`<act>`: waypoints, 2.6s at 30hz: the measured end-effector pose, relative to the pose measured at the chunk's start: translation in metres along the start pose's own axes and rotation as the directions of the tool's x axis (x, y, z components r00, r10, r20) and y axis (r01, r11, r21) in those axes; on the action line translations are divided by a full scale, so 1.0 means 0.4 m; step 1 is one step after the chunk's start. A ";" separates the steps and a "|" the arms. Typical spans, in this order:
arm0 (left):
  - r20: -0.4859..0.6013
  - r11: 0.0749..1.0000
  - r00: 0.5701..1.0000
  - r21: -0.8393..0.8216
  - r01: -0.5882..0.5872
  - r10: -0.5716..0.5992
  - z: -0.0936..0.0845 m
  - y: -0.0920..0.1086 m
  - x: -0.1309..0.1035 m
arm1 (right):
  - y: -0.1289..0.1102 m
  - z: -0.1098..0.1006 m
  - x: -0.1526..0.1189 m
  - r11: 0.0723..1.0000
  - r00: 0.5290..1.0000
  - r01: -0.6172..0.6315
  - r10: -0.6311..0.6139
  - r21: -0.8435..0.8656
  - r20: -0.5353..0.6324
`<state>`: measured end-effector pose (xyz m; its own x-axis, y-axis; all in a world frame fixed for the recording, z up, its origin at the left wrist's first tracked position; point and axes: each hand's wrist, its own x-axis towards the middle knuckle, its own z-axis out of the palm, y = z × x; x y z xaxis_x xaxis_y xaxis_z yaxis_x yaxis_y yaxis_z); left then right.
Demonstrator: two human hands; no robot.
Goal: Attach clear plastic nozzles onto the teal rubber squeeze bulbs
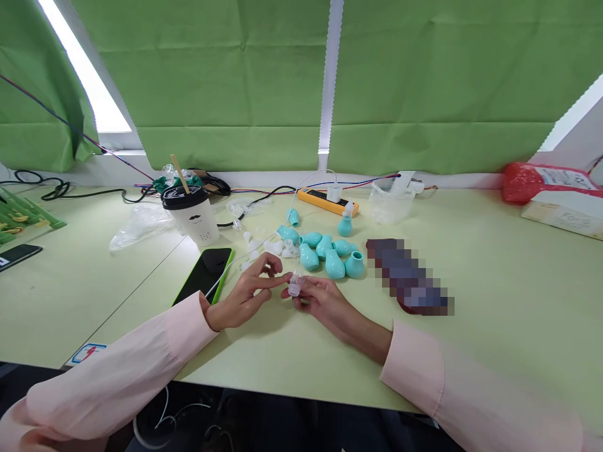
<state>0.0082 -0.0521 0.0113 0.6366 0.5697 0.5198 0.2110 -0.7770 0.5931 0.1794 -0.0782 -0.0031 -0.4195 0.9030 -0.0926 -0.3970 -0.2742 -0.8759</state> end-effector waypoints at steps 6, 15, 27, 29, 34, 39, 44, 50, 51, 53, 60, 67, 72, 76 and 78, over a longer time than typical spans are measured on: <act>-0.193 0.995 0.976 -0.025 0.101 -0.104 -0.045 -0.033 0.018 | -0.016 0.001 -0.005 1.000 0.999 0.017 -0.017 -0.015 -0.034; -0.146 0.819 0.957 0.494 0.291 -0.252 -0.087 -0.078 0.028 | -0.024 -0.020 -0.014 0.971 0.982 0.047 -0.088 -0.235 -0.168; -0.026 0.698 0.979 0.698 0.161 -0.200 -0.040 -0.111 0.085 | -0.035 -0.079 -0.037 0.946 0.988 0.041 -0.086 -0.321 -0.125; 0.015 0.702 0.984 0.703 0.115 -0.176 -0.027 -0.105 0.110 | -0.036 -0.081 -0.037 0.955 0.992 0.023 -0.058 -0.295 -0.110; 0.247 0.614 0.967 0.774 -0.154 -0.068 0.016 -0.076 0.139 | -0.042 -0.074 -0.039 0.960 0.995 -0.007 -0.022 -0.279 -0.101; 0.317 0.518 0.948 0.815 -0.259 -0.026 0.043 -0.073 0.145 | -0.042 -0.070 -0.039 0.962 0.996 0.004 -0.030 -0.272 -0.088; 0.099 0.817 0.995 0.573 -0.065 0.011 0.020 -0.057 0.138 | -0.044 -0.079 -0.042 0.961 0.987 0.101 -0.130 -0.258 -0.094; 0.084 0.665 0.886 -0.629 0.403 -0.457 -0.026 -0.001 0.084 | -0.052 -0.080 -0.053 0.880 0.946 0.240 -0.307 -0.411 -0.105; 0.157 0.527 0.862 -0.734 0.429 -0.482 -0.028 0.003 0.076 | -0.050 -0.078 -0.054 0.864 0.942 0.247 -0.321 -0.439 -0.102; 0.253 0.315 0.825 -0.836 0.450 -0.505 -0.026 0.004 0.062 | -0.042 -0.075 -0.057 0.821 0.932 0.259 -0.351 -0.509 -0.091; 0.350 0.226 0.807 -0.839 0.496 -0.475 0.000 0.009 0.037 | -0.009 -0.077 -0.064 0.479 0.807 0.347 -0.590 -0.807 -0.004; 0.362 0.359 0.813 -0.760 0.541 -0.457 0.001 0.022 0.030 | -0.019 -0.069 -0.069 -0.123 0.570 0.452 -0.722 -0.884 0.392; 0.385 0.420 0.826 -0.725 0.546 -0.411 0.004 0.012 0.024 | -0.026 -0.075 -0.069 -0.384 0.509 0.411 -0.656 -0.827 0.557; 0.375 0.445 0.823 -0.705 0.552 -0.428 0.006 0.010 0.023 | -0.037 -0.079 -0.070 -0.504 0.516 0.424 -0.548 -0.752 0.658; 0.367 0.459 0.825 -0.698 0.549 -0.428 0.005 0.011 0.024 | -0.042 -0.078 -0.072 -0.535 0.533 0.419 -0.509 -0.734 0.676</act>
<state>0.0168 -0.0506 0.0176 0.7077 0.7046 -0.0509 -0.0716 0.1432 0.9871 0.2236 -0.0893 -0.0004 -0.5734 0.3977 0.7163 0.6353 0.7679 0.0822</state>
